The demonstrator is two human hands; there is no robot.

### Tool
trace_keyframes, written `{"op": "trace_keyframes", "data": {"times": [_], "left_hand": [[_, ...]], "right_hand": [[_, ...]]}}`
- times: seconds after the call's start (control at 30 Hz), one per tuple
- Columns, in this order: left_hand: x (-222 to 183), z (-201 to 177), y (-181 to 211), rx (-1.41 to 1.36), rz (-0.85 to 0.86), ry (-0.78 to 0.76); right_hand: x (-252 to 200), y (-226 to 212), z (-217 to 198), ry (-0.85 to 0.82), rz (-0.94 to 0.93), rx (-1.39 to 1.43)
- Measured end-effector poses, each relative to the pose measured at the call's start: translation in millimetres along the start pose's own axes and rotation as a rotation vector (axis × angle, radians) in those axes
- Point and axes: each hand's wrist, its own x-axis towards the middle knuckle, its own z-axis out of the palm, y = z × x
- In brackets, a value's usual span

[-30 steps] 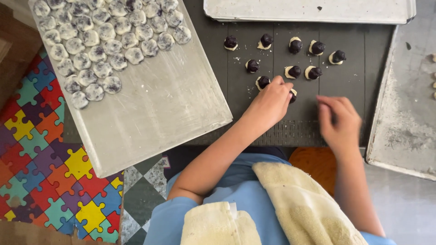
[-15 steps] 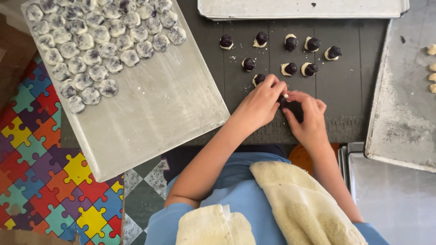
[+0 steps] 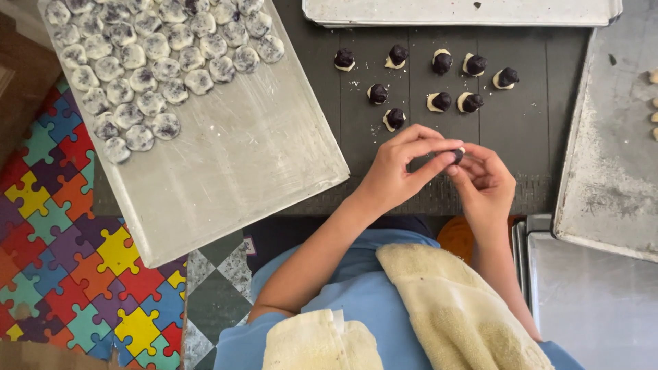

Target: A person is manually wrapping dark-colored dough balls with a layer of white dough and placing them onto a baking tray.

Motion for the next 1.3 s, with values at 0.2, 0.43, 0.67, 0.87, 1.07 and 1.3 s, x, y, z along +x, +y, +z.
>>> {"op": "trace_keyframes", "data": {"times": [0.2, 0.43, 0.67, 0.87, 1.07, 1.3], "left_hand": [[-7.4, 9.9, 2.2, -0.246, -0.223, -0.025], [-1.6, 13.6, 5.3, -0.161, -0.216, 0.006], [-0.7, 15.4, -7.6, -0.168, -0.219, -0.091], [8.0, 16.0, -13.8, -0.158, -0.331, -0.079], [10.3, 26.9, -40.5, -0.063, -0.358, -0.064], [12.1, 23.9, -50.0, 0.103, -0.371, -0.213]], "right_hand": [[0.4, -3.9, -2.2, 0.074, -0.096, -0.083], [0.7, -11.4, -7.0, -0.005, -0.051, 0.016], [12.3, -1.2, -9.4, -0.023, 0.05, -0.063], [18.1, -3.4, -15.5, -0.01, 0.041, -0.139], [24.6, -5.8, -16.3, -0.041, 0.211, -0.025], [35.1, -0.3, -15.6, -0.102, 0.107, -0.421]]}}
